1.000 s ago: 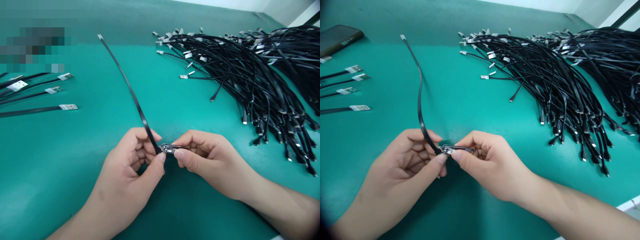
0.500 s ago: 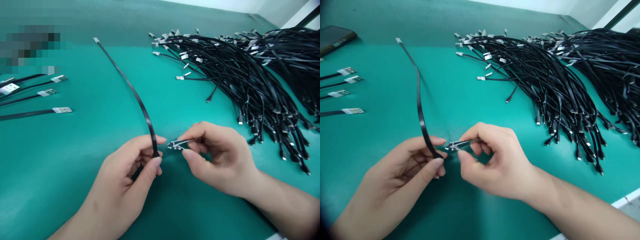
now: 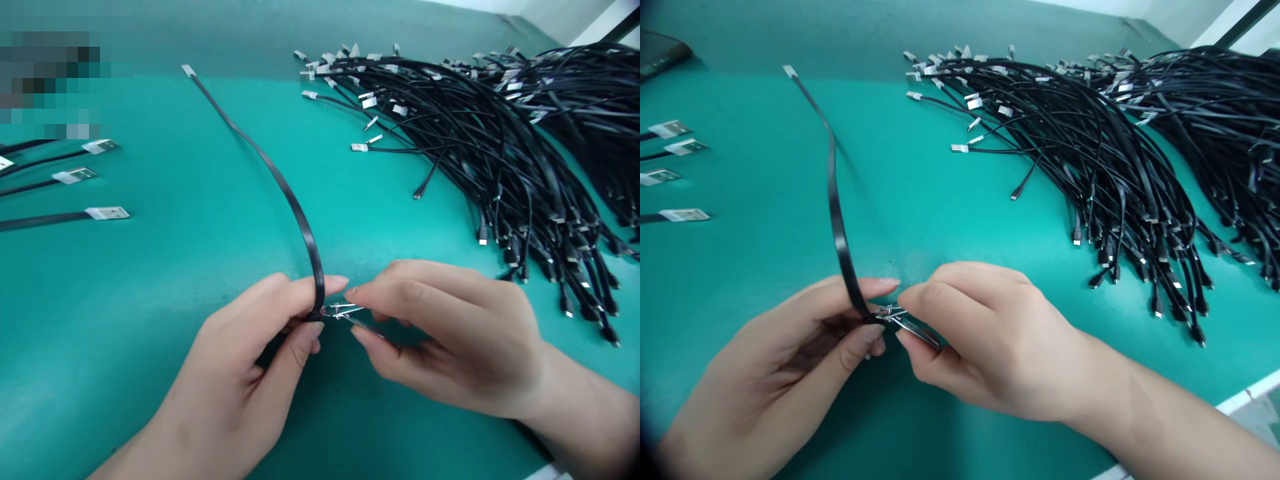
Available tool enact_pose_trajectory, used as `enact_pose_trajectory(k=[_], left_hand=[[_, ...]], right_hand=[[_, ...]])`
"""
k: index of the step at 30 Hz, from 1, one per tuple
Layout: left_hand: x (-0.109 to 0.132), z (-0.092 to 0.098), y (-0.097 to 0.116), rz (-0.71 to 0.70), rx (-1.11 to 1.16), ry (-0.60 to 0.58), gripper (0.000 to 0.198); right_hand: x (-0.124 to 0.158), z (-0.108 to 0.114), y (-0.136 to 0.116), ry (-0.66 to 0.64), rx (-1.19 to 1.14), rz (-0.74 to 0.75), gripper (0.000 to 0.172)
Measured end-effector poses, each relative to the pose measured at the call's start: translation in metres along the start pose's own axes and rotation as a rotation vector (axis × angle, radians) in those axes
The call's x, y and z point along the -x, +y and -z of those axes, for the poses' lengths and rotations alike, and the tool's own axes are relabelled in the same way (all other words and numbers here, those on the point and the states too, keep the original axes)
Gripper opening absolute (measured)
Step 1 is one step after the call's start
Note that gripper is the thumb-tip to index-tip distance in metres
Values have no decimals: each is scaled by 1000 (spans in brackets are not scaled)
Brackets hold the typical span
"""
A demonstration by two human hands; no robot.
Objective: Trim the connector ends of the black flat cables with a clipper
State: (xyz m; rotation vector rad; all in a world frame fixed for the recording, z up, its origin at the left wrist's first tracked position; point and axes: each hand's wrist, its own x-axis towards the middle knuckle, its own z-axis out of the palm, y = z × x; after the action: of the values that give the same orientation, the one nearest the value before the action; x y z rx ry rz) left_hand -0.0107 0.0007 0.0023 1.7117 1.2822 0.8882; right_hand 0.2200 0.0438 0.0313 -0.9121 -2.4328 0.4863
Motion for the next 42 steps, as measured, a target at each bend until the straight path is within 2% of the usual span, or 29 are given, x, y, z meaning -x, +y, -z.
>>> enact_pose_trajectory(k=[12,24,35,42], left_hand=[[0,-1,0,0,-4,4,49],[0,-2,0,-10,1,2,50],[-3,0,1,-61,-55,-16,46],[-4,0,0,-107,-46,-16,47]], right_hand=[[-1,0,2,-36,-22,27,4],[0,-2,0,-33,-52,-13,6],[-2,4,1,-112,-9,-9,14],[-2,4,3,-93,-15,22,13]])
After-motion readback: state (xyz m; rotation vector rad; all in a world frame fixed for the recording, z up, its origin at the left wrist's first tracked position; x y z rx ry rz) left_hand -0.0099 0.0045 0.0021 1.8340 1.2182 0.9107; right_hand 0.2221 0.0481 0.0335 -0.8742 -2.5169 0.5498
